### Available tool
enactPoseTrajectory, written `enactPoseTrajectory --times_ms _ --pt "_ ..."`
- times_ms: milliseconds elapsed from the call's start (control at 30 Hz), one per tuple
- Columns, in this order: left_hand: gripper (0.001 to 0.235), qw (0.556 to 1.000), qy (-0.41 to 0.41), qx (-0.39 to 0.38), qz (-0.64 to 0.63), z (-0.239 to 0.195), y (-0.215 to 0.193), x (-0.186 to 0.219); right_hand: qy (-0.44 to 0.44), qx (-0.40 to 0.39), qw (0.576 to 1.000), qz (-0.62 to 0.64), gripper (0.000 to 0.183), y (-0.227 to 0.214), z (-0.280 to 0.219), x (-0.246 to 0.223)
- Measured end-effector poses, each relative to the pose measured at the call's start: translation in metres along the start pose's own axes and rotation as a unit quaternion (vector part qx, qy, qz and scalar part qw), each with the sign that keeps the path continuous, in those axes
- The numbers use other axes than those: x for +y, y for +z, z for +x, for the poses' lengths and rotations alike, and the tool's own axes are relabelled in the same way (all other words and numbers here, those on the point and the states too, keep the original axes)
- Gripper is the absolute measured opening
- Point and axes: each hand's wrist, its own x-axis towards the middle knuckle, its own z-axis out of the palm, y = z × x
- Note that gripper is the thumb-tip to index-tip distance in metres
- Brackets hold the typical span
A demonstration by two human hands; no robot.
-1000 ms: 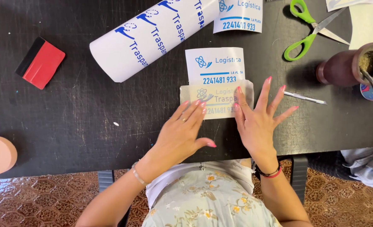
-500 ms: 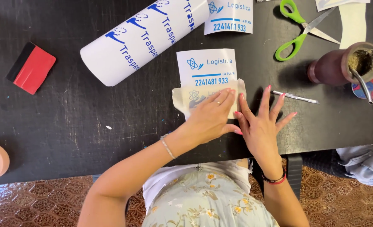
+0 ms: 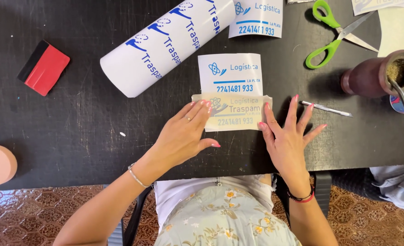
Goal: Preparing vinyl stickers by peeling them from a backing sheet, smoothing them with a squeegee, and cutting them into individual pieces with scissors.
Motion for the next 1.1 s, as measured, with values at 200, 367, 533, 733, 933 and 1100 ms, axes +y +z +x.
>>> enactPoseTrajectory --times_ms 200,367,533,733,933,1100 --pt "0.099 0.997 -0.029 -0.037 0.065 -0.025 -0.006 0.011 -0.006 0.017 1.000 0.006 0.048 0.007 -0.002 -0.002" --pt "0.095 0.999 -0.037 -0.021 0.014 -0.022 -0.002 0.020 -0.096 0.034 0.994 -0.031 0.053 0.024 -0.015 -0.066" --pt "0.100 0.997 -0.034 -0.008 0.065 -0.020 0.000 0.023 -0.083 0.065 0.994 -0.031 0.045 0.017 -0.018 -0.073" --pt "0.086 0.999 -0.033 0.002 0.029 -0.016 -0.005 0.021 0.037 0.013 0.999 -0.010 0.045 -0.004 -0.025 -0.026" --pt "0.027 0.967 -0.142 0.196 -0.075 0.001 0.025 -0.005 -0.026 0.180 0.979 0.090 0.032 0.004 0.016 0.013" --pt "0.058 0.916 -0.371 0.061 -0.143 0.025 0.026 -0.006 0.020 0.045 0.968 0.245 0.062 0.008 0.067 0.024"
